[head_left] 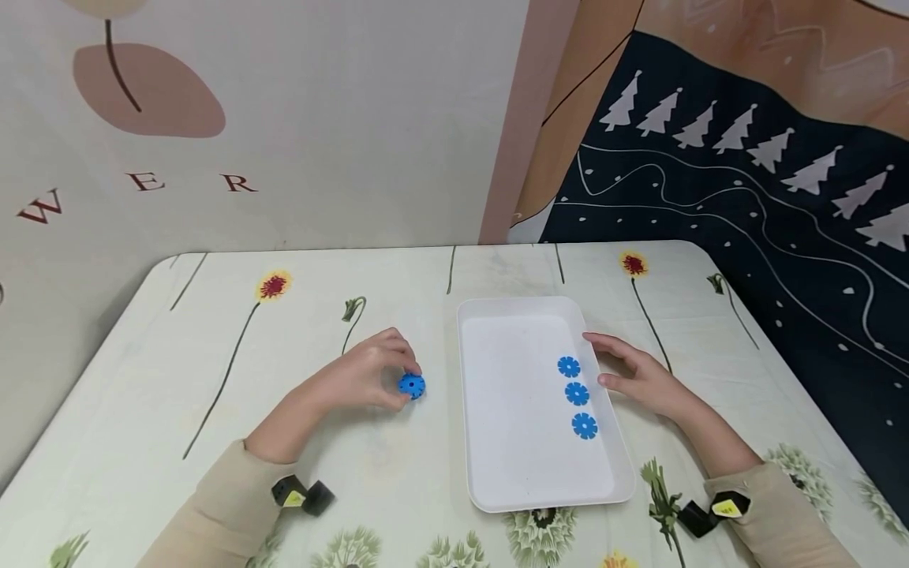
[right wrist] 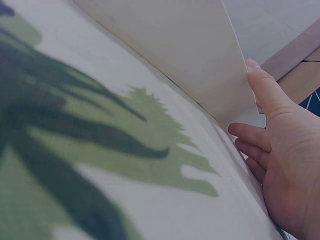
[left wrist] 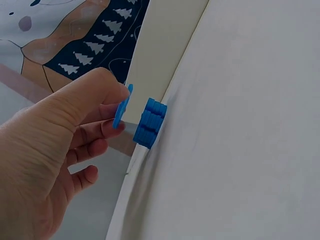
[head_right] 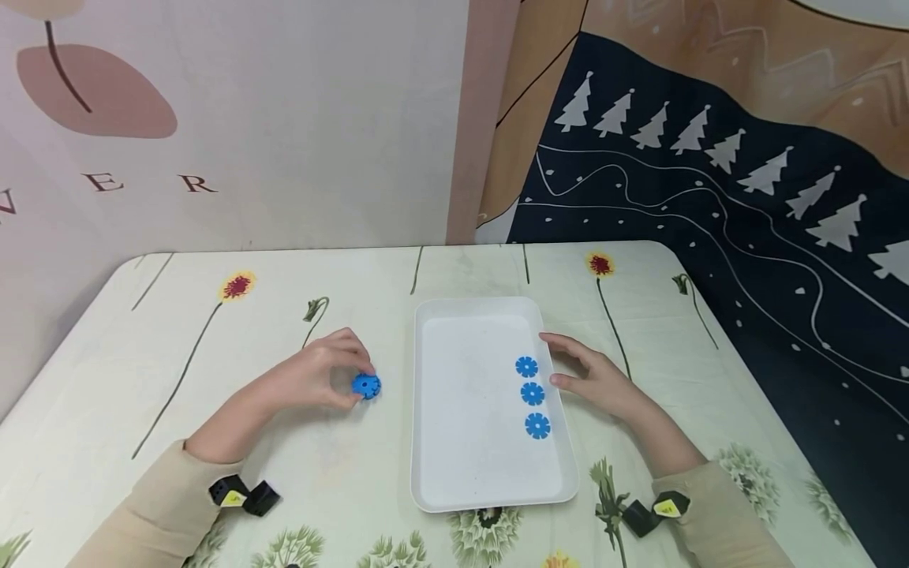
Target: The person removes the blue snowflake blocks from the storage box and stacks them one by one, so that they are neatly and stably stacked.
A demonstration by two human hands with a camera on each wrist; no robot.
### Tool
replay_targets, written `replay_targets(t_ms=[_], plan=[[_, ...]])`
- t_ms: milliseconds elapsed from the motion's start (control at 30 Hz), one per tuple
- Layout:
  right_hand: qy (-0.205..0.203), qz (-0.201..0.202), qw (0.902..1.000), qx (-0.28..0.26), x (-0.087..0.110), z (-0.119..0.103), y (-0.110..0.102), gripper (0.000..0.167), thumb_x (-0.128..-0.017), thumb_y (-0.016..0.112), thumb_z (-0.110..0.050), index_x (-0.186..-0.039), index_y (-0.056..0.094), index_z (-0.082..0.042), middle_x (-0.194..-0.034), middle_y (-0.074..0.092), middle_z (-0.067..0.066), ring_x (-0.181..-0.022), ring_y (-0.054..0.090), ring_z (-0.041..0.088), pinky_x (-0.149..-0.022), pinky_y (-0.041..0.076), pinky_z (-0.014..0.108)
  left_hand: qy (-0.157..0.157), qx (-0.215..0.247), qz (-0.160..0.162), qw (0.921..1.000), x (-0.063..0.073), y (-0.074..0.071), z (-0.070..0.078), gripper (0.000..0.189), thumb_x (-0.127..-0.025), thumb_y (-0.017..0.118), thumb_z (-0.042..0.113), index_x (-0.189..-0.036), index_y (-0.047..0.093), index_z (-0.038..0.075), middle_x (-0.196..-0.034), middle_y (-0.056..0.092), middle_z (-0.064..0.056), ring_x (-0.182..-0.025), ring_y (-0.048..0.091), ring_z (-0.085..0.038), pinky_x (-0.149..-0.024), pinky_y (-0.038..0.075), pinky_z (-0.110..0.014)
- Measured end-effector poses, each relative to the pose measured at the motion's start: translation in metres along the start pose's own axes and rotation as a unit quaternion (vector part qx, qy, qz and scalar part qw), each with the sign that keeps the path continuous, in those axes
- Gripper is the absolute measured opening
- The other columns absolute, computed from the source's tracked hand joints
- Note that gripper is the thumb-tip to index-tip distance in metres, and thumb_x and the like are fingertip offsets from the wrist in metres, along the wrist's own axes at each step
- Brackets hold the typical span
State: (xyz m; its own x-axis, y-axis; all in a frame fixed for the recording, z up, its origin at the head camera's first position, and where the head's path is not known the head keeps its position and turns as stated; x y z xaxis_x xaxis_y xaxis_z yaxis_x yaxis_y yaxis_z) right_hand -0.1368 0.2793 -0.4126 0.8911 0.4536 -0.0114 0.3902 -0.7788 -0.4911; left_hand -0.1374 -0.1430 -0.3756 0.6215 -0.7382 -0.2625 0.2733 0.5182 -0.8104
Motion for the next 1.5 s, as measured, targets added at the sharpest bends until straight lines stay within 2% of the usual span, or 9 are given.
replay_targets(t_ms=[333, 1067, 1500], plan=[[-0.002, -0.001, 1.0000, 0.003, -0.0004, 0.0018, 0.0005, 0.059, -0.091, 0.065, -0.012, -0.145, 0.040, -0.007, -0.149, 0.033, 0.018, -0.134, 0.030, 0.042, -0.096, 0.027, 0.009, -0.024, 0.000, -0.009, 0.9997, 0.0008, 0.0011, -0.0008, 0.021, -0.068, 0.078, 0.011, -0.089, 0.074, 0.008, -0.089, 0.060, 0.008, -0.092, 0.048, -0.011, -0.081, 0.046, -0.029], [-0.011, -0.001, 0.9999, 0.005, -0.0006, 0.0032, 0.0001, 0.059, -0.092, 0.064, -0.011, -0.145, 0.039, -0.006, -0.148, 0.032, 0.019, -0.134, 0.030, 0.043, -0.097, 0.027, 0.009, -0.015, 0.001, -0.022, 0.9996, 0.0009, 0.0027, -0.0059, 0.023, -0.070, 0.078, 0.011, -0.092, 0.075, 0.006, -0.092, 0.060, 0.006, -0.093, 0.048, -0.013, -0.083, 0.045, -0.031], [-0.014, -0.002, 0.9999, 0.003, -0.0008, 0.0041, 0.0001, 0.059, -0.092, 0.064, -0.011, -0.145, 0.039, -0.006, -0.148, 0.033, 0.018, -0.134, 0.030, 0.043, -0.097, 0.027, 0.010, -0.028, 0.004, -0.031, 0.9991, 0.0015, 0.0028, -0.0048, 0.021, -0.071, 0.076, 0.009, -0.092, 0.074, 0.009, -0.095, 0.059, 0.007, -0.094, 0.046, -0.013, -0.083, 0.045, -0.031]])
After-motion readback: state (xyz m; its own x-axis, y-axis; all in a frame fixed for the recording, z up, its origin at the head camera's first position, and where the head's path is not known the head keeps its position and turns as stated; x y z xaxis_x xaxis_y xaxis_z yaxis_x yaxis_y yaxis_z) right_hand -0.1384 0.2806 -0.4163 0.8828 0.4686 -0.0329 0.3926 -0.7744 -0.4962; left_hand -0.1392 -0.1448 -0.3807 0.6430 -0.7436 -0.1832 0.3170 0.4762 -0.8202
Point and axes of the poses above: each hand's wrist, its own x-axis away from the middle knuckle, its own y-axis out of the palm, z = x × y, the point moved 2 cm from there along -x, towards the middle knuckle
